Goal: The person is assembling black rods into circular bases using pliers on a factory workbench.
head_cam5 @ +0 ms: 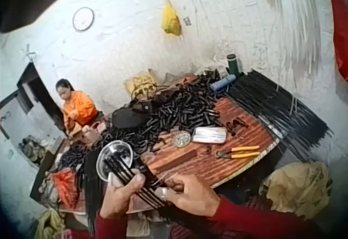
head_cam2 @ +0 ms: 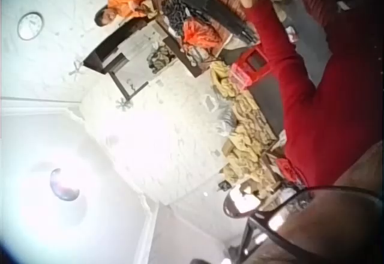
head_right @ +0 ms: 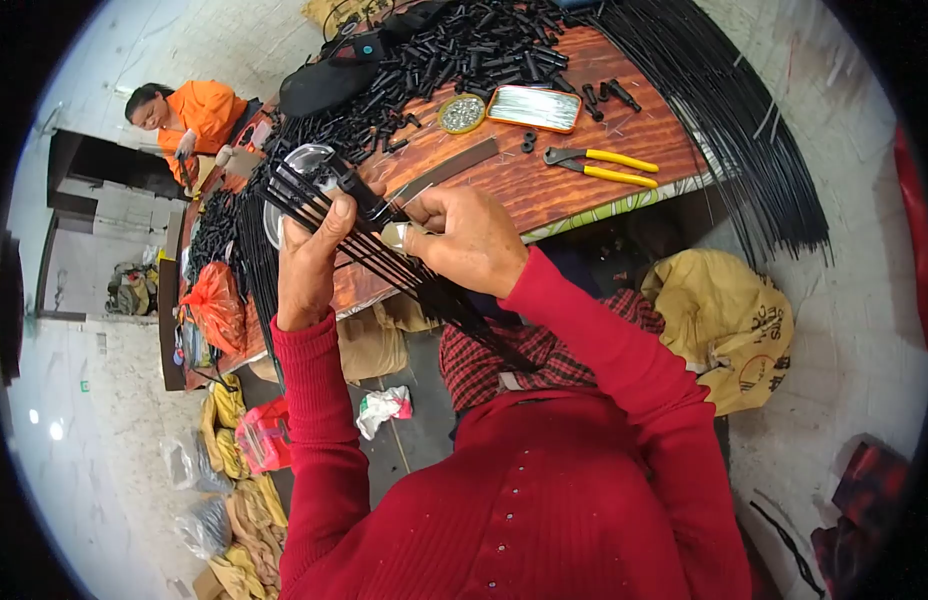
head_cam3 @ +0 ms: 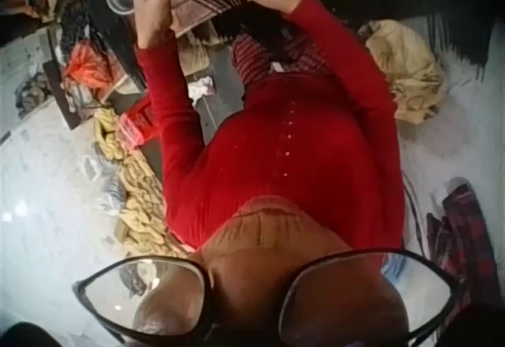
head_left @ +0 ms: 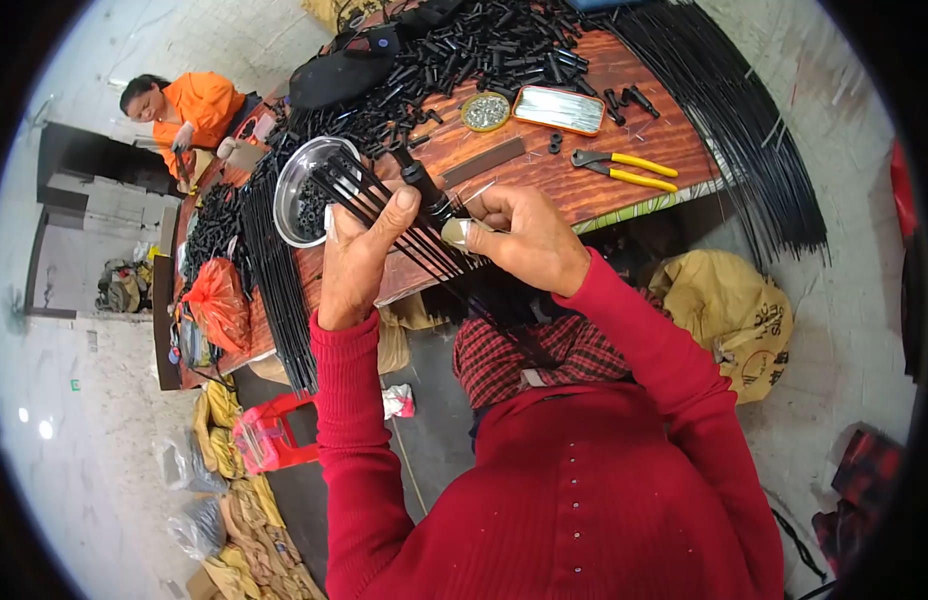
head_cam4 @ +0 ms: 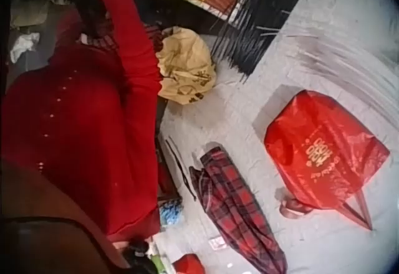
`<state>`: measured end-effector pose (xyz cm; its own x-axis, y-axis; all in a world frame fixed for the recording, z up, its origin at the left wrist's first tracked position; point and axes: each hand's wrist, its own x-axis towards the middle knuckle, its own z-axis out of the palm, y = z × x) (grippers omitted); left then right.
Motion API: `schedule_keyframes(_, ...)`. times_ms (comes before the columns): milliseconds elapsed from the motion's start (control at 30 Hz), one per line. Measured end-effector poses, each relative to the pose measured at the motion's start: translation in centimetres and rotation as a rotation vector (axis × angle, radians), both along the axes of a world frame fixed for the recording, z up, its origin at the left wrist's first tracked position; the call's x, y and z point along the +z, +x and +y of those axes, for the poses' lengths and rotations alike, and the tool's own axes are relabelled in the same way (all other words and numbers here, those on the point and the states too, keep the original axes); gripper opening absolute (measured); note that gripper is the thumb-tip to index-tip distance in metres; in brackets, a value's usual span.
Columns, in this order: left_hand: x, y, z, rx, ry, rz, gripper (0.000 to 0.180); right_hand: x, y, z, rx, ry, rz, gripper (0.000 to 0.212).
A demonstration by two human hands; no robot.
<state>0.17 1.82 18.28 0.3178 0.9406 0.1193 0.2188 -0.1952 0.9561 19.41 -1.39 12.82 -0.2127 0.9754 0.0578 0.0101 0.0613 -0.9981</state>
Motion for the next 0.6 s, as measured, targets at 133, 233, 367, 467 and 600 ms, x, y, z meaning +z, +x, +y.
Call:
schedule_keyframes(133, 0.2, 0.4, -0.3, 0.043, 0.072, 0.048, 0.032, -0.9, -0.3, 0.3, -0.033, 0.026, 0.135, 0.028)
schedule_keyframes(233, -0.3, 0.5, -0.4, 0.039, 0.078, 0.006, 0.029, -1.2, -0.3, 0.5, -0.023, 0.007, 0.126, 0.03)
schedule_keyframes(367, -0.9, 1.0, -0.8, 0.09, 0.117, -0.045, 0.025, -0.8, -0.4, 0.4, -0.032, -0.005, 0.136, 0.029)
schedule_keyframes(467, -1.0, 1.2, -1.3, 0.104, 0.136, -0.11, 0.024, -0.9, -0.1, 0.7, 0.036, -0.018, 0.04, 0.027)
schedule_keyframes(600, -1.2, 1.3, -1.3, 0.081, 0.166, -0.113, 0.022, -0.5, -0.1, 0.6, 0.028, -0.035, 0.064, 0.025)
